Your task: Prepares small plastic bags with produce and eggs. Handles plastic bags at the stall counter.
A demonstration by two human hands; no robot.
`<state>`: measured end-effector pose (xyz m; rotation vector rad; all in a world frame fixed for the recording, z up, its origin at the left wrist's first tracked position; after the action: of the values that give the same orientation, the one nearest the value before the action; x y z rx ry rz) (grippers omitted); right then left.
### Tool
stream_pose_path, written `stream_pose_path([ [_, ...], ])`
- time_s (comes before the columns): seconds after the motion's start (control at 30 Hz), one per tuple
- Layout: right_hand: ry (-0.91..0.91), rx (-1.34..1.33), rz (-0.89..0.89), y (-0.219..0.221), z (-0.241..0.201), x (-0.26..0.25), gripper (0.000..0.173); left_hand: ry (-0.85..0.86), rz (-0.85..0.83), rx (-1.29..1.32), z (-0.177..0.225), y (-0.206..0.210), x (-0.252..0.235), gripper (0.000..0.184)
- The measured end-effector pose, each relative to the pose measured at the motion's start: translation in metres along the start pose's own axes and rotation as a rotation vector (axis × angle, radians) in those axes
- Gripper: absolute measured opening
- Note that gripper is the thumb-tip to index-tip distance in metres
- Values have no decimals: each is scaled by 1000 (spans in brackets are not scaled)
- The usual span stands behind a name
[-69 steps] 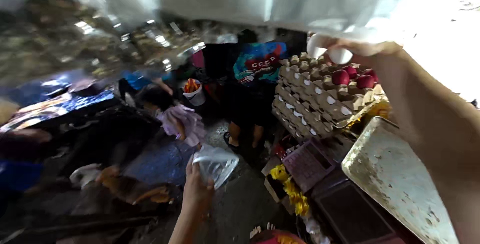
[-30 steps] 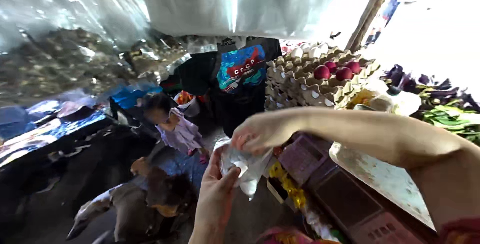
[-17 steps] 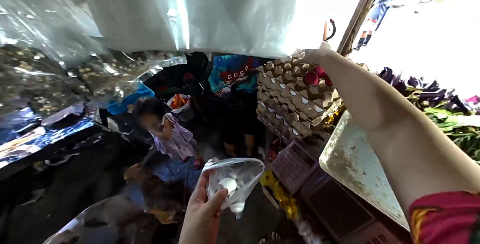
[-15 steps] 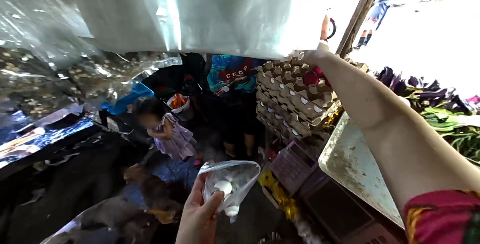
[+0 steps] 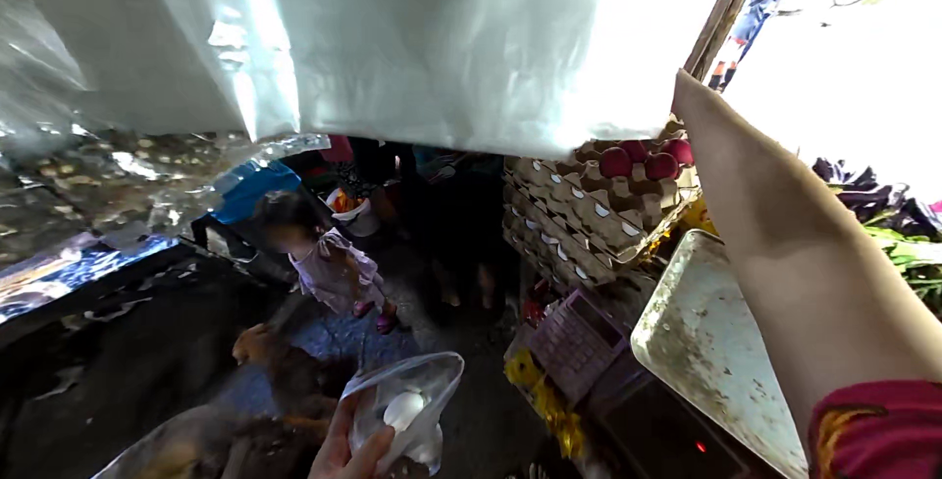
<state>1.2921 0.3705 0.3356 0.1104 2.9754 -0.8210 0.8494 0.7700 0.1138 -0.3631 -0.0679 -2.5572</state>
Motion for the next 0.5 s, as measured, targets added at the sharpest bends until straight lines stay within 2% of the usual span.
stream_pose_path([
  [0.1,86,438,-99,17,-2,-11,64,3,6,-32,-2,-2,0,64],
  [0.23,96,571,-96,24,1,-16,65,1,1,-27,-6,-4,2,63],
  [0.33,62,375,-79,13,-3,-14,65,-16,6,-39,-8,-5,3,66],
  [0.43,-37,38,-97,7,-20,13,51,-13,-9,-81,-9,-4,-1,70],
  [0.5,-97,-111,-191,16,-44,54,34,10,-40,-96,-5,0,-8,71],
])
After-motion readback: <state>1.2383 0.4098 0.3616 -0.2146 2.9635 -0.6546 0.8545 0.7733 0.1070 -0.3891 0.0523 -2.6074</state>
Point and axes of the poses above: each hand's wrist, its own x-axis away from the middle knuckle, its own y-axis out of the palm, z = x × y, the point moved 9 cm from there along -x, towards the middle knuckle, and after that the axes turned 15 degrees about -x, right-handed, at the moved point
